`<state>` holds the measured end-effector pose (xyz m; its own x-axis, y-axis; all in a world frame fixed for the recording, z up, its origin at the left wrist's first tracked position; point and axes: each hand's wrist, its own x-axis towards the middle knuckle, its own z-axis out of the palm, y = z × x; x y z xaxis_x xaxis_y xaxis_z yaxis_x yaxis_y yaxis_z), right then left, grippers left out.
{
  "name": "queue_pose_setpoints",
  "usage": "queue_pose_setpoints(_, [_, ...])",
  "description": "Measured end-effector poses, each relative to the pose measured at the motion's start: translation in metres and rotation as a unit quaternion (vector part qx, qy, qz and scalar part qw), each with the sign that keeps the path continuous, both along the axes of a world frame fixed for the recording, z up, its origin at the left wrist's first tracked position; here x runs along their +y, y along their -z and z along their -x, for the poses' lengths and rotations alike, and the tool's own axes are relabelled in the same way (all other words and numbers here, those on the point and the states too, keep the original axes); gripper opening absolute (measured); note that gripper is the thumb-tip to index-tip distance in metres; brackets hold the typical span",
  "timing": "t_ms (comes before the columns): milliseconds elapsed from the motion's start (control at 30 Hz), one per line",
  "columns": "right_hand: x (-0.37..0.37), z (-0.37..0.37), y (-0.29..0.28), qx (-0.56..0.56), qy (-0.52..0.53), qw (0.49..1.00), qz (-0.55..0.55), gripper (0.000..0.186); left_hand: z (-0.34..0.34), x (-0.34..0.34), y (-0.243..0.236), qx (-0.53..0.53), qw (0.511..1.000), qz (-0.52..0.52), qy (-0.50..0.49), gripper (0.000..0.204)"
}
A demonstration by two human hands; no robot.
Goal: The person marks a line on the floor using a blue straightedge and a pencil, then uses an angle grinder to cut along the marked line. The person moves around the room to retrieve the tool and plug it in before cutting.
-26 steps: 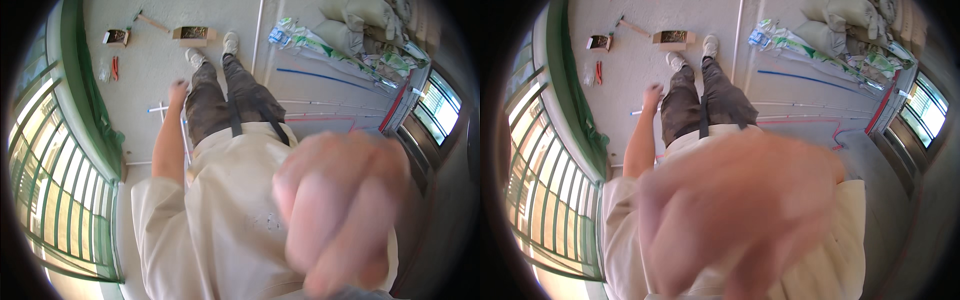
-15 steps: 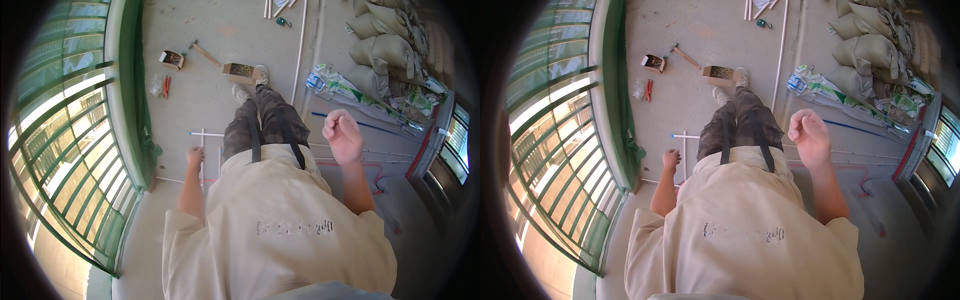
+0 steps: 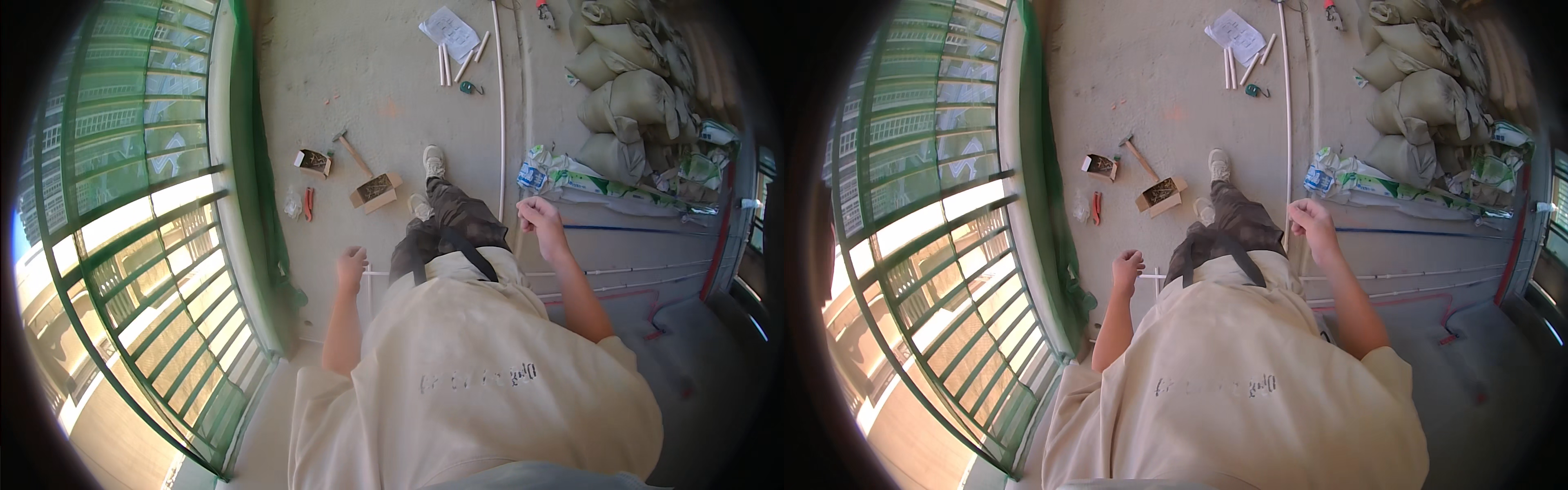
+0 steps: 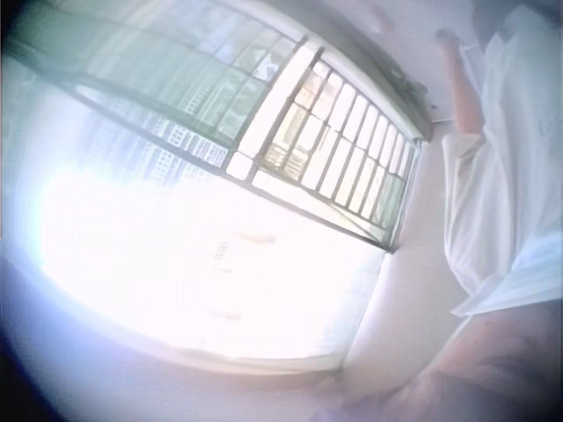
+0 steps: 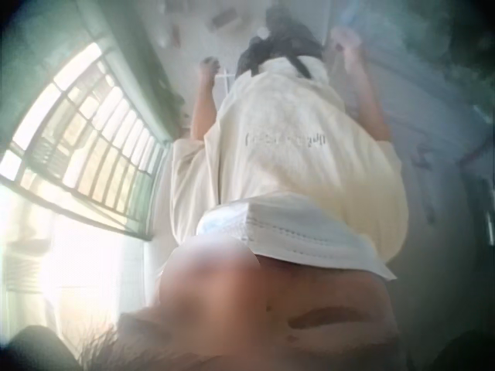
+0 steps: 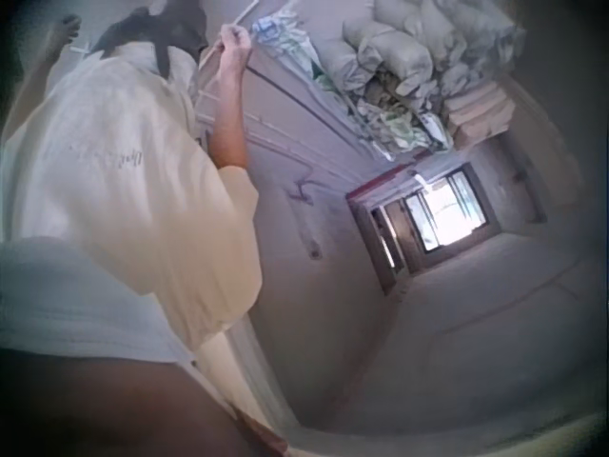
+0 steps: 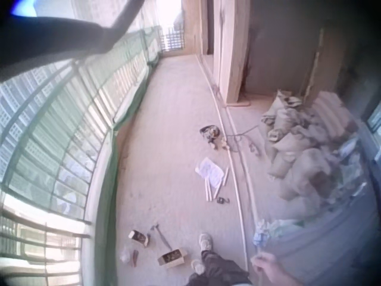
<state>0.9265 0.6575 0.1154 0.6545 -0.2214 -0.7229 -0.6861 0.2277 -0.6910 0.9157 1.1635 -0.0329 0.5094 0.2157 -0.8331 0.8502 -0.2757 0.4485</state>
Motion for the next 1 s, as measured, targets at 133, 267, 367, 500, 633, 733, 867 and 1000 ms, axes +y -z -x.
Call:
queue_pose_setpoints(133, [-0.033, -0.014, 0.050, 0.027, -0.037, 0.997, 0.059, 0.022, -0.045, -0.022, -0.008, 0.017, 0.997, 0.003, 0.069, 0.035])
queue_pose_setpoints(267, [-0.060, -0.016, 0.110, 0.059, -0.060, 0.992, 0.099, 0.023, -0.076, -0.018, -0.012, 0.021, 0.997, -0.024, 0.064, 0.036])
queue_pose_setpoints(367, [-0.067, -0.007, 0.149, 0.088, -0.054, 0.989, 0.102, 0.023, -0.095, -0.002, -0.018, 0.035, 0.996, -0.039, 0.072, 0.036])
queue_pose_setpoints(500, [-0.074, 0.005, 0.192, 0.132, -0.026, 0.983, 0.124, 0.022, -0.129, 0.016, -0.031, 0.031, 0.995, -0.024, 0.093, 0.035])
queue_pose_setpoints(633, [-0.072, 0.018, 0.217, 0.179, 0.019, 0.972, 0.149, 0.032, -0.178, 0.012, -0.044, -0.016, 0.979, -0.035, 0.199, 0.018])
queue_pose_setpoints(733, [-0.064, 0.031, 0.227, 0.202, 0.065, 0.967, 0.144, 0.035, -0.225, -0.002, -0.050, -0.041, 0.966, -0.031, 0.254, 0.022])
queue_pose_setpoints(867, [-0.045, 0.049, 0.239, 0.222, 0.117, 0.956, 0.150, 0.034, -0.299, -0.023, -0.052, -0.038, 0.969, -0.008, 0.242, 0.021])
queue_pose_setpoints(1000, [-0.014, 0.053, 0.248, 0.241, 0.117, 0.953, 0.144, 0.029, -0.339, -0.035, -0.057, -0.116, 0.950, 0.015, 0.290, 0.027])
